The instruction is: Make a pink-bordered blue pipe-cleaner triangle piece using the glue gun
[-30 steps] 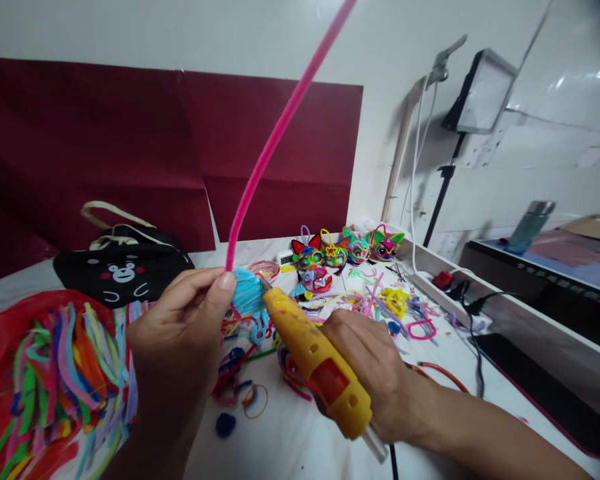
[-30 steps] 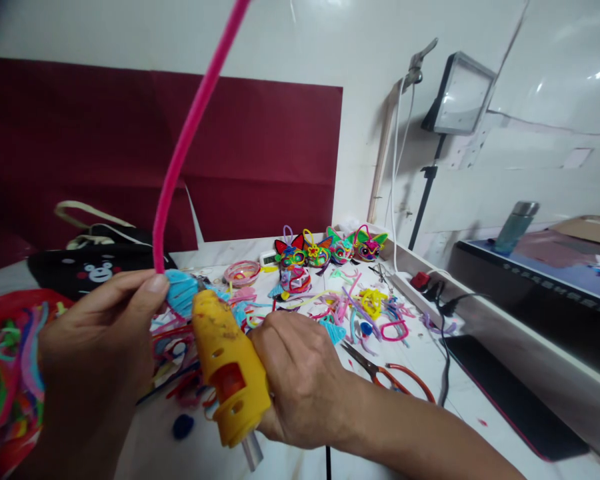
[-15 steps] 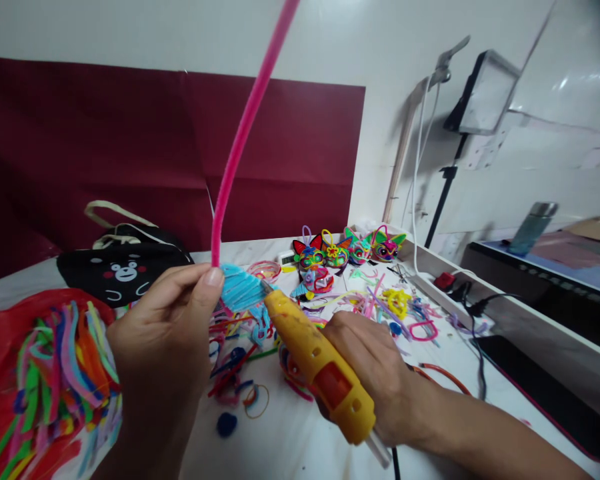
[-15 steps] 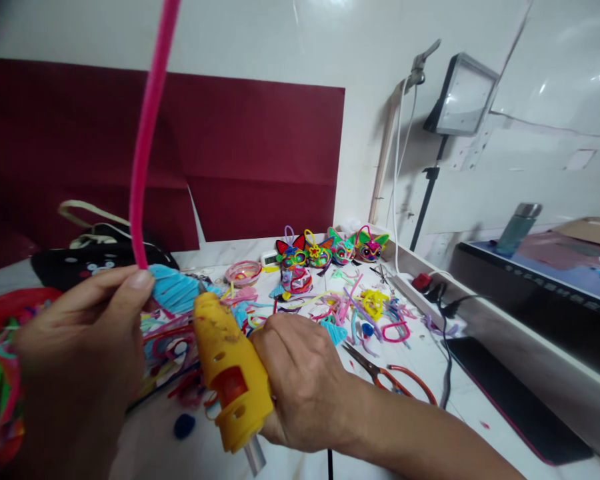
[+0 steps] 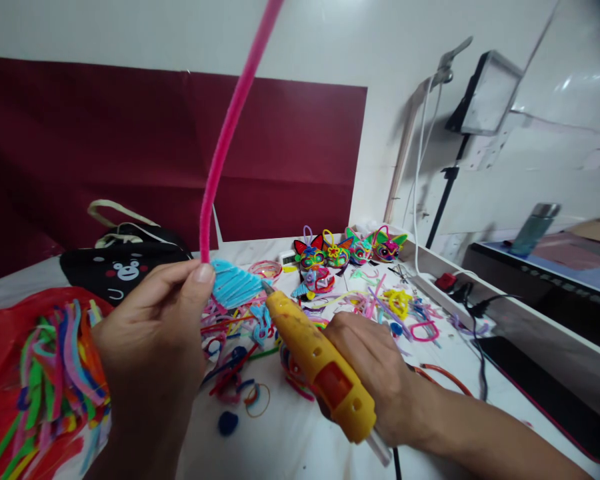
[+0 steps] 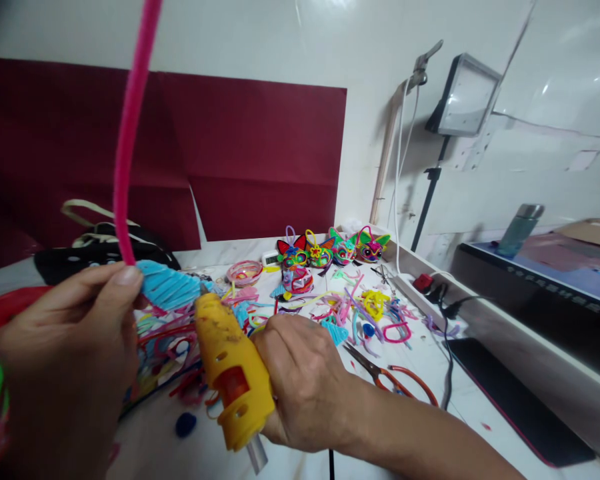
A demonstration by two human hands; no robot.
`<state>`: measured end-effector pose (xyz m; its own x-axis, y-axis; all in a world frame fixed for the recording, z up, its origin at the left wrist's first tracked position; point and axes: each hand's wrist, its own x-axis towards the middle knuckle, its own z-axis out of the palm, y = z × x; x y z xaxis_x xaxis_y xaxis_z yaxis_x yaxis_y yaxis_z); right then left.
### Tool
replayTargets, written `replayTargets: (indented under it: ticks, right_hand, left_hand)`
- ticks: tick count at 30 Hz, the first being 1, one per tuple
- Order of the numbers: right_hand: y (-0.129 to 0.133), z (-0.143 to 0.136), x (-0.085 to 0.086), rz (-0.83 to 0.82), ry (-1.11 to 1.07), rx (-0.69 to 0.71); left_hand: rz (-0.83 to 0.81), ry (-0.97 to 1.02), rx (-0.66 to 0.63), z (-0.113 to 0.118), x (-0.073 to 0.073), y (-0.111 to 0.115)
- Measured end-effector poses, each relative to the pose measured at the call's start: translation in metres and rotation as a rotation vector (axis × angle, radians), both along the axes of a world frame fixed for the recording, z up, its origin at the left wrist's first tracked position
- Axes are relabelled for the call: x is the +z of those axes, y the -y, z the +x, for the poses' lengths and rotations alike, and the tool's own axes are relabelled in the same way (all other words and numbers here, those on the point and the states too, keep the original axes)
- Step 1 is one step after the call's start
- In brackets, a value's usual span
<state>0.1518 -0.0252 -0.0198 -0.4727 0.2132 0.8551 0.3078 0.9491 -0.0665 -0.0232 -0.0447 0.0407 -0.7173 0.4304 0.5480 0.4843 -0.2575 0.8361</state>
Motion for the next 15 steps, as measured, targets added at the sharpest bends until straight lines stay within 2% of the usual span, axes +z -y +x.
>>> replayTargets:
  ticks: [6,10,15]
  right_hand:
    - [0.0000,0.0011,0.0006,0.013,-0.001,-0.021]
    - [-0.0003,0.0013,0.0008,0.022,-0.011,-0.033]
    - [-0.0011,0.0006,0.0002,0.031,-0.016,-0.046]
  left_hand:
    - [0.029,-0.015,0.016,-0.0036,-0.0021,-0.0009]
    - [0.070,-0.065,-0.036,-0.0079,-0.0036,-0.0034]
    - [-0.011,0.029,0.023,-0.0028,-0.0011,0.0000]
